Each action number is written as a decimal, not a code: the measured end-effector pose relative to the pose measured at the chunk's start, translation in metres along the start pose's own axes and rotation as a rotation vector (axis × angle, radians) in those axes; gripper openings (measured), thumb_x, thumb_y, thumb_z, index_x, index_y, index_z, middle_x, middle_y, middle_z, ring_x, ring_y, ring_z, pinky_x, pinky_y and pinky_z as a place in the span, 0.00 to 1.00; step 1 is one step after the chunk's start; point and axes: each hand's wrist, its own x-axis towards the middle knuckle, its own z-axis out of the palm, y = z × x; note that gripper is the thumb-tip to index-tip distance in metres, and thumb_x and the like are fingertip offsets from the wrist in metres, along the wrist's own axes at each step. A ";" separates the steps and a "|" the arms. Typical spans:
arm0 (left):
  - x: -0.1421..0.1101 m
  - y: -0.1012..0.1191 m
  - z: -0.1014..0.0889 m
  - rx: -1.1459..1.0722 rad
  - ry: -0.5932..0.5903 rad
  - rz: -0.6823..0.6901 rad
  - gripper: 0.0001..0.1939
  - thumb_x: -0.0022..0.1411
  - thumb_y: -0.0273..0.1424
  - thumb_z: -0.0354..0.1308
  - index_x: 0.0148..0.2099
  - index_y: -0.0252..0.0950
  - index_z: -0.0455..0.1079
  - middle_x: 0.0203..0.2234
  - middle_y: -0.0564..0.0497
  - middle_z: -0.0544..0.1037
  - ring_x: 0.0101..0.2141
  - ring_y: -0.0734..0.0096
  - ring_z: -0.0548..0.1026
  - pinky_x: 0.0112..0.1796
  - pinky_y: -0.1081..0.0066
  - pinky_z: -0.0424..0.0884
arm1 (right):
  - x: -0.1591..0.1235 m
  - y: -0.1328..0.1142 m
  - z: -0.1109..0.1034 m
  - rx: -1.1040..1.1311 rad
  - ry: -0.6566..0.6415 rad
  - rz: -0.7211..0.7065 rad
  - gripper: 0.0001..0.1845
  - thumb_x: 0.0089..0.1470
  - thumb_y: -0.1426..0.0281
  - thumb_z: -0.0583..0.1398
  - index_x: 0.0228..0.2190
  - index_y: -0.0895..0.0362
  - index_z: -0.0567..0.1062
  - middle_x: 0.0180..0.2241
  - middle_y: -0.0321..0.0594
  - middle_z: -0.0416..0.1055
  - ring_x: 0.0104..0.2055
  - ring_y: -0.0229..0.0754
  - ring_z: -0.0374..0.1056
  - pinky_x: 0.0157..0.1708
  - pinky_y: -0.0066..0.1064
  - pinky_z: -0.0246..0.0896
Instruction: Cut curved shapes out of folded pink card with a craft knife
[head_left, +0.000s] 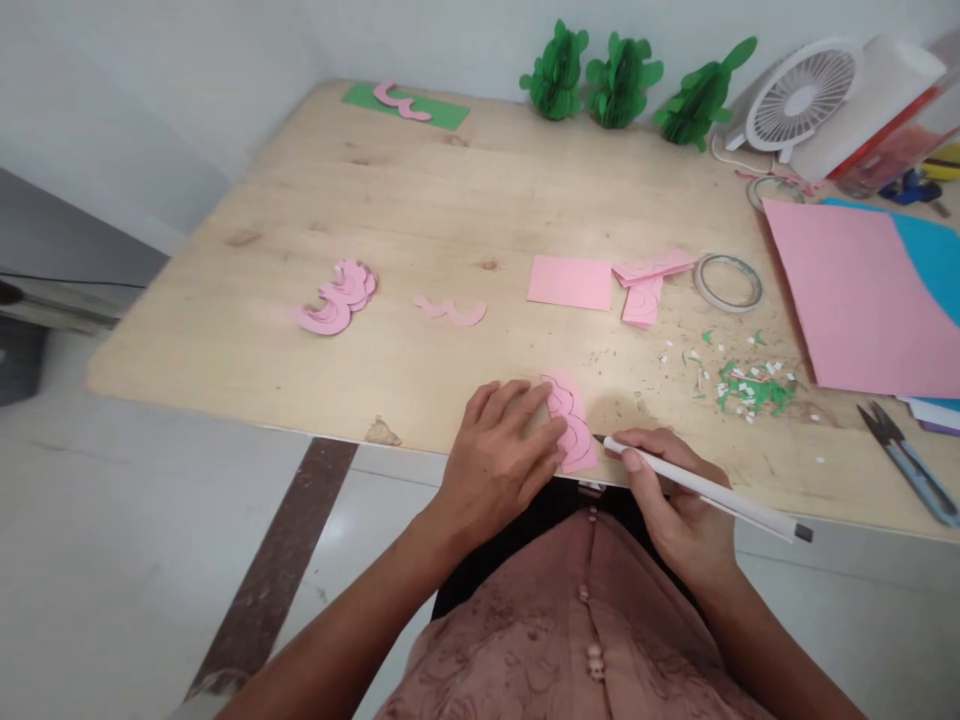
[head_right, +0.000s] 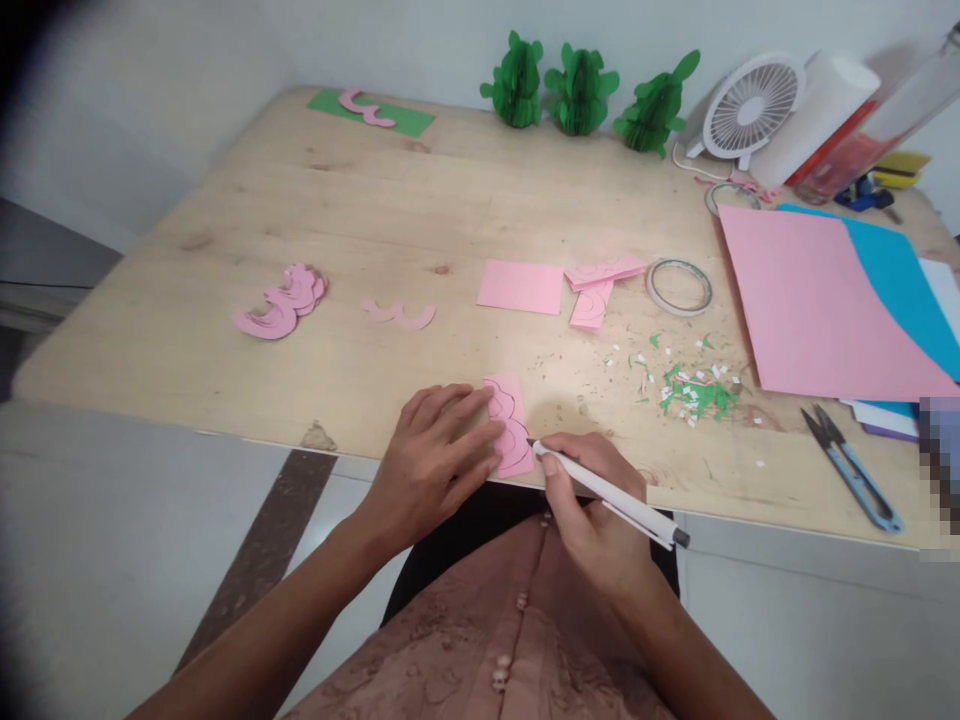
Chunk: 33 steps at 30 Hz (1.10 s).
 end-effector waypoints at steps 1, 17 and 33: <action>0.000 0.000 0.000 0.002 -0.003 -0.002 0.10 0.66 0.33 0.54 0.46 0.39 0.73 0.54 0.44 0.72 0.54 0.53 0.67 0.56 0.50 0.61 | 0.000 0.000 -0.001 0.016 -0.027 -0.001 0.06 0.59 0.71 0.58 0.37 0.54 0.76 0.33 0.37 0.76 0.36 0.38 0.72 0.36 0.30 0.65; 0.000 0.000 -0.001 -0.001 -0.027 -0.012 0.09 0.66 0.33 0.54 0.46 0.40 0.73 0.54 0.44 0.72 0.55 0.54 0.66 0.55 0.51 0.60 | -0.003 -0.005 0.005 -0.025 -0.203 -0.144 0.06 0.59 0.72 0.57 0.37 0.53 0.74 0.32 0.37 0.78 0.33 0.41 0.73 0.35 0.35 0.66; 0.000 0.000 -0.001 -0.004 -0.029 -0.011 0.09 0.66 0.32 0.54 0.46 0.39 0.73 0.55 0.44 0.72 0.55 0.53 0.66 0.56 0.50 0.60 | -0.002 -0.006 0.008 -0.076 -0.197 -0.200 0.05 0.59 0.72 0.56 0.36 0.54 0.73 0.30 0.38 0.77 0.32 0.41 0.73 0.34 0.35 0.65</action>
